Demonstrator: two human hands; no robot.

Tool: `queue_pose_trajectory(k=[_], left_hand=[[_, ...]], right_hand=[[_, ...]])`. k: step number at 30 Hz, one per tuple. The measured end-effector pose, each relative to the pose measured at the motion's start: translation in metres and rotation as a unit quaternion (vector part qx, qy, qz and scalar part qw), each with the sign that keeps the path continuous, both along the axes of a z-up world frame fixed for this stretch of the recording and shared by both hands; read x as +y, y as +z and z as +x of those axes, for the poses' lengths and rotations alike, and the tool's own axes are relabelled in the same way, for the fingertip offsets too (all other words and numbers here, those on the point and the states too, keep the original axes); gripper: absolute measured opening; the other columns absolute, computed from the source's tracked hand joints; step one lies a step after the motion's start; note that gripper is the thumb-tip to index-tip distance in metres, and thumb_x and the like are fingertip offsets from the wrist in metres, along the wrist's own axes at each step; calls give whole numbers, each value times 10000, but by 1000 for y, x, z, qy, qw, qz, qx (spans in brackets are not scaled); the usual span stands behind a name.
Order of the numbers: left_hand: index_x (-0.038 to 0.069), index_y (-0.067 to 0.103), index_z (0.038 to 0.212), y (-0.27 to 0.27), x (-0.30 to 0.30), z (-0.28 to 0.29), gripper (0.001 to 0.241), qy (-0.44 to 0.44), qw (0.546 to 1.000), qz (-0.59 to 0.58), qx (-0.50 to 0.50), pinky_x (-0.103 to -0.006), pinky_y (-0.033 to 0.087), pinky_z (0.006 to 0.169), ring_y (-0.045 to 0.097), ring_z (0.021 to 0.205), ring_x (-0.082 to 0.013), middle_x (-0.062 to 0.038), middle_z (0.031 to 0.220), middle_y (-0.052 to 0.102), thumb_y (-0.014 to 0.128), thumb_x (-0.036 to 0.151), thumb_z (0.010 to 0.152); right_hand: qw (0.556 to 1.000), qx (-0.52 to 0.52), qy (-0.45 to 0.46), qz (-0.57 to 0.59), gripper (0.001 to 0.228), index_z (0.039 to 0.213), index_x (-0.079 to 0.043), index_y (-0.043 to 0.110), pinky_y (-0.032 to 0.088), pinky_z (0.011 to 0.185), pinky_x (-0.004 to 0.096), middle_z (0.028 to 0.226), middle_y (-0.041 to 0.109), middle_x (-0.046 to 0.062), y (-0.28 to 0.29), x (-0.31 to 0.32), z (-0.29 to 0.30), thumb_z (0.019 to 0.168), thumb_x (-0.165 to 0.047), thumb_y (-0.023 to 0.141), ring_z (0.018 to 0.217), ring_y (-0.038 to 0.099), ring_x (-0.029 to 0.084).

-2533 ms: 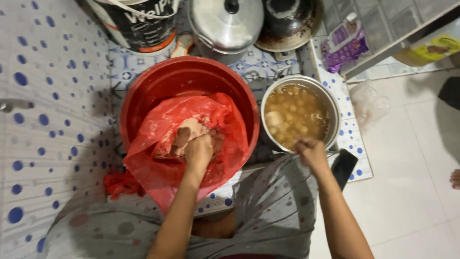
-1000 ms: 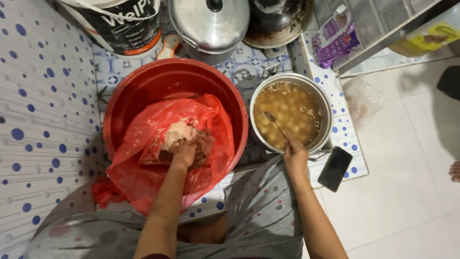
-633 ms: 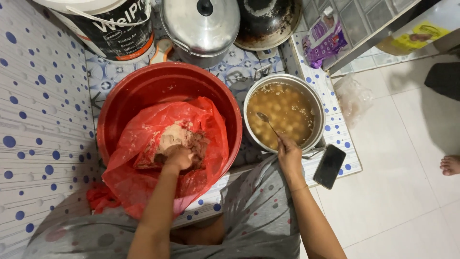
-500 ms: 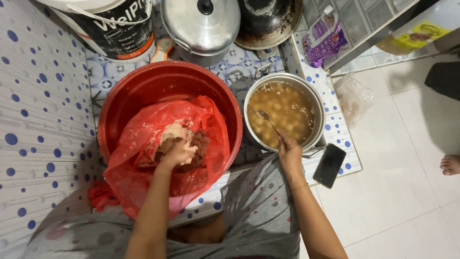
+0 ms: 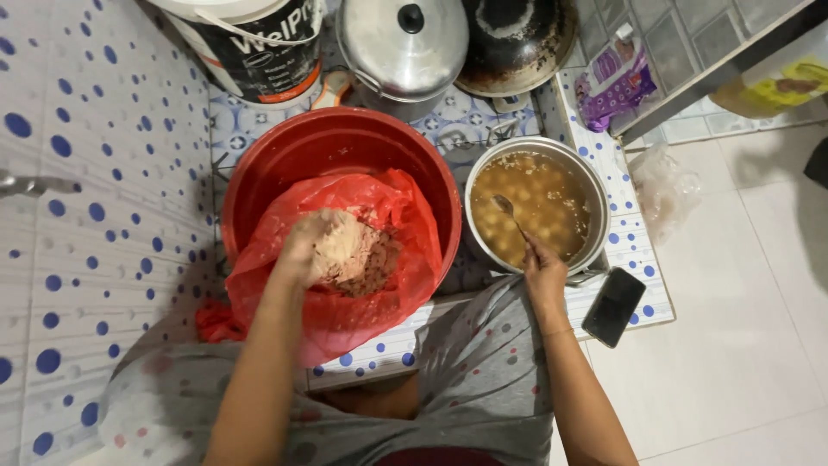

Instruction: Mixing a meat mixture by hand in a bowl and stirring a pot of meatballs with a spoon.

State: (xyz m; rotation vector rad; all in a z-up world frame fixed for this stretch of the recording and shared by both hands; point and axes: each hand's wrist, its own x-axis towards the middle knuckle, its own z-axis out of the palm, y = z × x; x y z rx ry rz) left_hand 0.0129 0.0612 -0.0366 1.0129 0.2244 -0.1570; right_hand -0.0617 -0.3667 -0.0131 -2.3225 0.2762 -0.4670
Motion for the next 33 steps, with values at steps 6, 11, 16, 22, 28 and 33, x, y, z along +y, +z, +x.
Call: queue_pose_trajectory(k=[6, 11, 16, 22, 28, 33], left_hand=[[-32, 695, 1126, 135, -26, -32, 352, 87, 996, -20, -28, -331, 634, 620, 734, 676, -200, -100, 814, 696, 793, -66, 790], [29, 642, 933, 92, -25, -38, 201, 121, 992, -38, 10, -316, 593, 561, 690, 603, -187, -68, 700, 625, 774, -64, 814], [112, 571, 807, 81, -37, -33, 322, 165, 985, 30, 50, -268, 492, 471, 592, 515, -130, -5, 617, 553, 849, -39, 747], [102, 603, 931, 32, -21, -15, 303, 53, 980, 190, 5, -317, 552, 517, 609, 644, -150, -53, 731, 598, 830, 302, 899], [43, 668, 775, 61, -26, -19, 281, 117, 988, 76, 71, -308, 491, 403, 543, 463, -144, -92, 585, 567, 649, 287, 912], [-18, 720, 1022, 64, -31, -19, 262, 107, 991, 71, 34, -271, 438, 256, 545, 362, -144, -172, 607, 652, 839, 51, 800]], right_hand=[[1000, 23, -16, -4, 290, 1247, -282, 776, 557, 765, 438, 710, 707, 132, -7, -6, 2, 1019, -135, 672, 794, 726, 329], [999, 25, -16, -12, 275, 1240, -265, 779, 559, 761, 448, 716, 707, 154, -10, -6, 1, 1019, -136, 677, 798, 727, 344], [1000, 18, -18, -18, 261, 1232, -240, 786, 563, 775, 430, 720, 703, 128, -10, -5, 3, 1010, -140, 693, 792, 724, 315], [999, 15, -34, -25, 242, 1227, -227, 786, 563, 777, 439, 712, 699, 115, -16, -8, 4, 1017, -151, 693, 798, 721, 316], [999, 19, -31, -21, 245, 1234, -203, 781, 552, 761, 439, 697, 680, 109, -18, -9, 6, 1019, -140, 683, 756, 702, 301], [999, 17, -32, -17, 251, 1244, -199, 779, 548, 756, 422, 689, 668, 112, -20, -11, 7, 1027, -124, 679, 743, 692, 283]])
